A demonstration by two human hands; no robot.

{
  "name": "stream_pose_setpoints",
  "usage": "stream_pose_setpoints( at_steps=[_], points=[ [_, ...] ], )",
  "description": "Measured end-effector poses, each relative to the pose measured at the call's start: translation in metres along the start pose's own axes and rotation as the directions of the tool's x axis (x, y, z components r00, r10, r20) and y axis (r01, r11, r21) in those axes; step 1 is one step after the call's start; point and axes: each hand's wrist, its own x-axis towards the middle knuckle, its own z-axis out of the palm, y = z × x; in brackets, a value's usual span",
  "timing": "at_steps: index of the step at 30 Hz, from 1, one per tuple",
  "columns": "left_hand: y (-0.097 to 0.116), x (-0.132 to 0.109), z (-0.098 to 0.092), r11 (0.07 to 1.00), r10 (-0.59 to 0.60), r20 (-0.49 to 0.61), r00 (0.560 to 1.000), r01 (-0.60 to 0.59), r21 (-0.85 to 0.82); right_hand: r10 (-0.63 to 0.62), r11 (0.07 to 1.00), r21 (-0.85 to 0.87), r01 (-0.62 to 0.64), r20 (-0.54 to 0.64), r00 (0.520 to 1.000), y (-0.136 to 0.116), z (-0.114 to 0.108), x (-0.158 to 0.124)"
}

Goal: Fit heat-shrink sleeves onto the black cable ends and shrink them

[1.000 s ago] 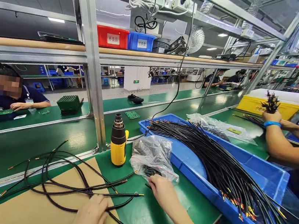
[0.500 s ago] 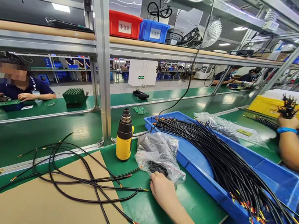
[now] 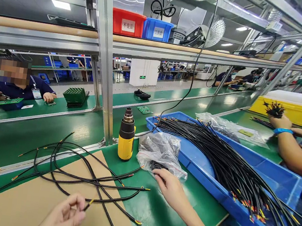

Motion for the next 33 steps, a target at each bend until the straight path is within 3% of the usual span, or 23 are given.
stream_pose_setpoints(
  at_steps=[4, 12, 18, 20, 21, 22, 24, 25, 28, 33],
  points=[
    [0.027, 0.003, 0.004, 0.996, 0.066, -0.112, 0.991, -0.073, -0.053, 0.030, 0.976, -0.219, 0.002, 0.142, 0.989, -0.002, 0.013, 0.016],
    [0.019, 0.014, 0.020, 0.993, 0.079, -0.044, 0.996, -0.082, -0.089, 0.106, 0.939, -0.332, -0.087, 0.038, 0.994, 0.007, 0.036, 0.044],
    [0.024, 0.032, 0.018, 0.987, 0.121, -0.036, 0.992, -0.124, -0.098, 0.037, 0.978, -0.205, -0.041, -0.023, 0.999, -0.008, 0.020, 0.033],
    [0.026, 0.042, 0.021, 0.985, 0.156, -0.066, 0.986, -0.160, -0.068, -0.029, 1.000, 0.000, 0.029, -0.070, 0.997, -0.025, 0.008, 0.029],
    [0.027, 0.046, 0.023, 0.983, 0.174, -0.084, 0.981, -0.178, -0.047, -0.047, 0.981, 0.185, 0.063, -0.094, 0.994, -0.035, 0.003, 0.028],
    [0.029, 0.050, 0.025, 0.980, 0.194, -0.102, 0.976, -0.198, -0.027, -0.045, 0.915, 0.395, 0.082, -0.102, 0.994, -0.047, -0.002, 0.026],
    [0.031, 0.056, 0.029, 0.972, 0.236, -0.117, 0.965, -0.236, 0.008, -0.026, 0.668, 0.742, 0.051, -0.046, 0.999, -0.070, -0.010, 0.023],
    [0.032, 0.058, 0.031, 0.967, 0.256, -0.118, 0.960, -0.255, 0.022, -0.023, 0.546, 0.837, 0.015, -0.003, 1.000, -0.081, -0.012, 0.022],
    [0.033, 0.060, 0.034, 0.950, 0.310, -0.121, 0.943, -0.306, 0.056, -0.001, 0.298, 0.951, -0.080, 0.084, 0.996, -0.106, -0.013, 0.020],
    [0.036, 0.056, 0.035, 0.930, 0.362, -0.160, 0.918, -0.345, 0.129, 0.030, 0.154, 0.981, -0.114, 0.111, 0.993, -0.122, -0.006, 0.022]
  ],
)
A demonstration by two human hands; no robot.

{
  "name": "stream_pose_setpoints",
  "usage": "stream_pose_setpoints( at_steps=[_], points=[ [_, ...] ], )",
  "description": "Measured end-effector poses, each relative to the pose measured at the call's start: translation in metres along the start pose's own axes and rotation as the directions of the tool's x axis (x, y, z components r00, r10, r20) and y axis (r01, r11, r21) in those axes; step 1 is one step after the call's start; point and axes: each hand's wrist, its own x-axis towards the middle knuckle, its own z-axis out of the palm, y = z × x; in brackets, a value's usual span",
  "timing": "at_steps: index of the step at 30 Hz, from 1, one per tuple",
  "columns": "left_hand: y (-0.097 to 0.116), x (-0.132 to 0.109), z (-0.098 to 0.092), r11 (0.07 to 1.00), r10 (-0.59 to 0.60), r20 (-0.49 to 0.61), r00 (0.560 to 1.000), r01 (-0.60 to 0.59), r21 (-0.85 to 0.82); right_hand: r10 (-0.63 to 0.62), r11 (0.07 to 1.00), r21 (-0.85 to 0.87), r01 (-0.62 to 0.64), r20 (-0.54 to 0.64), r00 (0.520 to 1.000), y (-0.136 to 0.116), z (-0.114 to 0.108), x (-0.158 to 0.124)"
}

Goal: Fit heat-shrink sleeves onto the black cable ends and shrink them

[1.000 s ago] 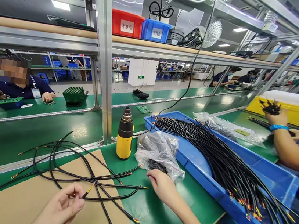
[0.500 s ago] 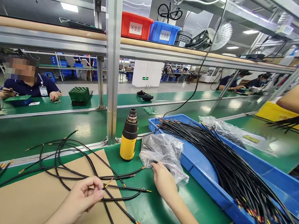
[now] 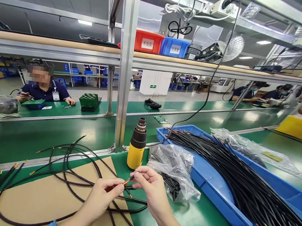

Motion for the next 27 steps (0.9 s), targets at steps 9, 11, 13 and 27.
stream_pose_setpoints(
  at_steps=[9, 11, 13, 27],
  points=[
    [0.0036, -0.0023, -0.0022, 0.999, 0.034, -0.012, 0.999, -0.034, 0.023, -0.010, 0.999, 0.044, 0.011, -0.031, 0.999, 0.0006, 0.0053, 0.0012],
    [0.0029, -0.0024, -0.0026, 0.999, 0.030, -0.011, 0.999, -0.029, 0.029, -0.001, 1.000, 0.029, 0.002, -0.027, 1.000, -0.0001, 0.0051, 0.0013],
    [0.0017, -0.0021, -0.0027, 0.999, 0.019, -0.017, 1.000, -0.019, 0.031, 0.019, 1.000, 0.017, -0.018, -0.020, 1.000, -0.0008, 0.0049, 0.0016],
    [0.0094, -0.0064, 0.0004, 0.966, 0.170, -0.071, 0.983, -0.152, 0.208, 0.052, 0.997, 0.057, -0.049, -0.041, 0.998, 0.0019, 0.0050, 0.0034]
  ],
)
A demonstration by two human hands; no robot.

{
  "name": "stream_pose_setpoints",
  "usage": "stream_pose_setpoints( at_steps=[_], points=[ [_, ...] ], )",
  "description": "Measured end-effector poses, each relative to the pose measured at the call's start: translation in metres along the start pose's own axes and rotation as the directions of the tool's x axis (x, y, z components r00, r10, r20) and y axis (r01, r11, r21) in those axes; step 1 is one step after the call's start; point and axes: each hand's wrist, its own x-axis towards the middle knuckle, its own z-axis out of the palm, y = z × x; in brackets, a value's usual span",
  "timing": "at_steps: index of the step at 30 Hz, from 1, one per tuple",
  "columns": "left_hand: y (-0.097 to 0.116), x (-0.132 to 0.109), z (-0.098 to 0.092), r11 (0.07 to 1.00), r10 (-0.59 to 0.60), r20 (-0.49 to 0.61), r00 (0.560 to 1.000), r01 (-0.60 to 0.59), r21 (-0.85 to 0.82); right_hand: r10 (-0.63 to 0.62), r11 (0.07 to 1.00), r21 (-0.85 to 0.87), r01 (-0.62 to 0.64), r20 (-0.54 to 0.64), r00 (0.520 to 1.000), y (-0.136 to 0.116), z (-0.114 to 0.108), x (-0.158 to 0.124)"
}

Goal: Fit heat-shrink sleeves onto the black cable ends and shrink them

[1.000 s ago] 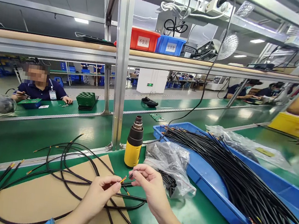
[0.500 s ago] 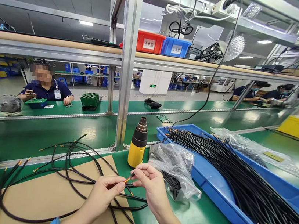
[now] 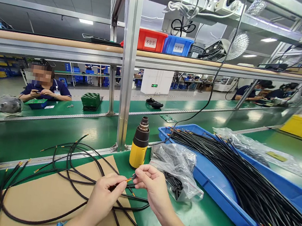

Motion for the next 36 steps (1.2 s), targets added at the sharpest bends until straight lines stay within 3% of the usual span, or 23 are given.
stream_pose_setpoints(
  at_steps=[8, 14, 17, 20, 24, 29, 36],
  points=[
    [0.001, -0.003, 0.002, 0.986, 0.072, -0.055, 0.996, -0.063, 0.153, -0.014, 0.999, 0.035, 0.017, -0.089, 0.996, 0.010, 0.003, -0.003],
    [-0.003, -0.003, 0.005, 0.951, 0.134, -0.040, 0.990, -0.117, 0.285, -0.205, 0.969, -0.160, 0.187, -0.099, 0.974, 0.014, 0.006, -0.008],
    [-0.009, -0.003, 0.006, 0.964, 0.136, -0.040, 0.990, -0.123, 0.234, -0.133, 0.980, -0.151, 0.129, -0.019, 0.991, 0.015, 0.007, -0.005],
    [-0.015, -0.005, 0.004, 0.995, 0.041, -0.059, 0.997, -0.035, 0.092, -0.028, 0.990, -0.140, 0.035, 0.052, 0.998, 0.015, 0.007, 0.002],
    [-0.024, -0.006, -0.005, 0.998, -0.059, -0.005, 0.998, 0.059, -0.016, 0.006, 0.990, -0.144, 0.004, 0.064, 0.998, 0.018, 0.007, 0.009],
    [-0.028, -0.005, -0.015, 0.986, -0.135, -0.022, 0.991, 0.137, 0.096, -0.013, 0.970, -0.240, 0.032, 0.078, 0.997, 0.018, 0.012, 0.017],
    [-0.018, -0.006, -0.023, 0.969, -0.117, -0.124, 0.985, 0.140, 0.201, 0.012, 0.961, -0.275, 0.038, 0.178, 0.984, 0.009, 0.023, 0.035]
  ],
)
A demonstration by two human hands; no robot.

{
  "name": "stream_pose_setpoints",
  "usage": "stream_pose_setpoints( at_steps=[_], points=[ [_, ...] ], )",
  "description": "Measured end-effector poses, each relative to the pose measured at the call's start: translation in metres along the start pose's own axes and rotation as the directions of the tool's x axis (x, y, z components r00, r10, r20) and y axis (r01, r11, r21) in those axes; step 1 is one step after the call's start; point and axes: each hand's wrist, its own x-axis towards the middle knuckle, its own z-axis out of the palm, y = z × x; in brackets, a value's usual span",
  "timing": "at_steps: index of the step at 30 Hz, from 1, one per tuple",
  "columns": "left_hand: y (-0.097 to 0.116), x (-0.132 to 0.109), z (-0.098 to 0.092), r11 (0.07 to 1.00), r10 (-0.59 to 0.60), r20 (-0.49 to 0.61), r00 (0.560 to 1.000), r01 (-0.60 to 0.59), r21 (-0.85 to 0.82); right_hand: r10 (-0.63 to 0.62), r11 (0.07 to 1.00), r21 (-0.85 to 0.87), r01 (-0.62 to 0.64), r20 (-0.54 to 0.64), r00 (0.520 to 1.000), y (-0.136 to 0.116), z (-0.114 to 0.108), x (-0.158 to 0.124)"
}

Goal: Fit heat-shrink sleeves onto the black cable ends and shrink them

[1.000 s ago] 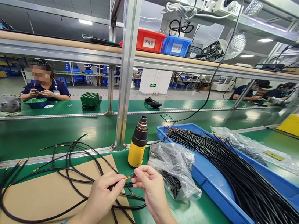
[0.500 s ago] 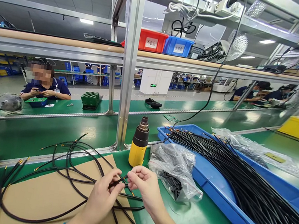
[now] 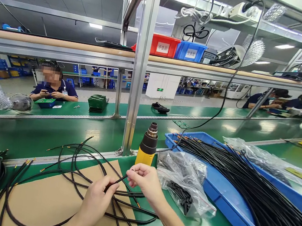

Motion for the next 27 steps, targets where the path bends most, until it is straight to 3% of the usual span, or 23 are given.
stream_pose_setpoints(
  at_steps=[11, 18, 27],
  points=[
    [-0.002, 0.010, -0.011, 0.971, -0.077, 0.109, 0.991, 0.099, -0.220, 0.042, 0.996, 0.060, -0.059, 0.251, 0.967, -0.006, 0.010, 0.015],
    [-0.007, 0.014, -0.010, 0.931, -0.070, 0.213, 0.975, 0.140, -0.336, 0.031, 1.000, -0.005, -0.031, 0.270, 0.962, -0.005, 0.014, 0.012],
    [-0.002, 0.016, -0.013, 0.925, -0.061, 0.232, 0.971, 0.142, -0.352, -0.044, 0.996, -0.058, 0.063, 0.290, 0.956, -0.014, 0.011, 0.006]
  ],
)
